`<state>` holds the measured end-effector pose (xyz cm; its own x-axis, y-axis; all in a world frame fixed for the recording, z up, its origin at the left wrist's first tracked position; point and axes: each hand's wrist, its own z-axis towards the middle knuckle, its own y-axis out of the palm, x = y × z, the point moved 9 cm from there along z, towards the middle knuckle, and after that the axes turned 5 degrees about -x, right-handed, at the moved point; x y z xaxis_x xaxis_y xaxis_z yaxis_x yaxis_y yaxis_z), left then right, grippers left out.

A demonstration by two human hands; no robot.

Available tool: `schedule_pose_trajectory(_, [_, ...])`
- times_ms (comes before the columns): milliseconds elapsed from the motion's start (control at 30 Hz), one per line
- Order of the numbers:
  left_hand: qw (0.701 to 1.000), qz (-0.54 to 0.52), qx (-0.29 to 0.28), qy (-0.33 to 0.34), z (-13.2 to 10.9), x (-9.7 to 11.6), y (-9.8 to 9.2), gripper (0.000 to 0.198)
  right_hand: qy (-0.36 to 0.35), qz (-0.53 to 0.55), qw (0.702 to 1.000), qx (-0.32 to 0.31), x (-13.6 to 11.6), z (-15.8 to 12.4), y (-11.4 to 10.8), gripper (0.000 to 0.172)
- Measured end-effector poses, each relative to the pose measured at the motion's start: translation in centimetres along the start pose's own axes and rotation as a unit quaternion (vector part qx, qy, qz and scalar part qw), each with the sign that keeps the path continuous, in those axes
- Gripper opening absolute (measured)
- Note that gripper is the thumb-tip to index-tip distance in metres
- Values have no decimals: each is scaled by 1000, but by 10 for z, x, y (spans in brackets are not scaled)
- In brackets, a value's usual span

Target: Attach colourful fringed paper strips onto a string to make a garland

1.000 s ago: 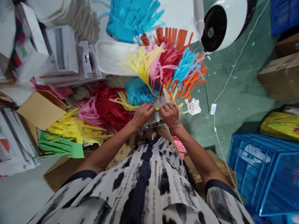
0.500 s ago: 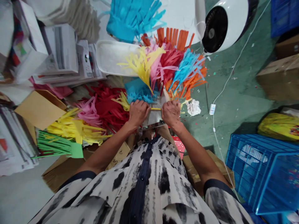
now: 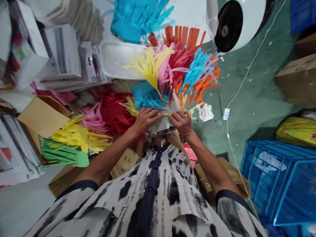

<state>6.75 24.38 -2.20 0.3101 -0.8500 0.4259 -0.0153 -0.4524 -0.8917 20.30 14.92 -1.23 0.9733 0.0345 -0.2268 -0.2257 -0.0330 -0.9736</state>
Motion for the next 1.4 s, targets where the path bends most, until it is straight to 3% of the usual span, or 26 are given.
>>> schedule_pose_trajectory(200, [999,33,-2,16,-3,3,-9,40,-39,-38,998,43,-1,-11,-18,29])
schedule_pose_trajectory(433, [999,-15,21,41,-5,32,-3,31,10,-21,999,-44,-15,13,-16,23])
schedule_pose_trajectory(600, [998,-33,29,37,-26,53,14,32,-23,-19,997,-69,-31,-15,-9,24])
schedule_pose_trajectory(733, [996,-48,40,61,-40,66,28,29,5,-4,998,-61,-42,-40,-6,20])
schedule_pose_trajectory(1000, [995,-51,43,70,-45,79,31,23,-30,-24,998,-42,-64,-54,0,23])
schedule_pose_trajectory(1100, [996,-46,61,40,-44,79,21,20,-39,-40,998,-39,-66,-54,-10,26])
schedule_pose_trajectory(1200, [997,-41,66,1,-39,78,2,18,-14,-52,998,-22,-63,-49,-36,21])
schedule_pose_trajectory(1300, [997,-34,68,-6,-32,82,-31,20,5,-49,999,22,-63,-37,-75,17])
schedule_pose_trajectory(1400, [995,-52,89,-8,-26,86,-77,27,11,-50,996,71,-66,-18,-115,16])
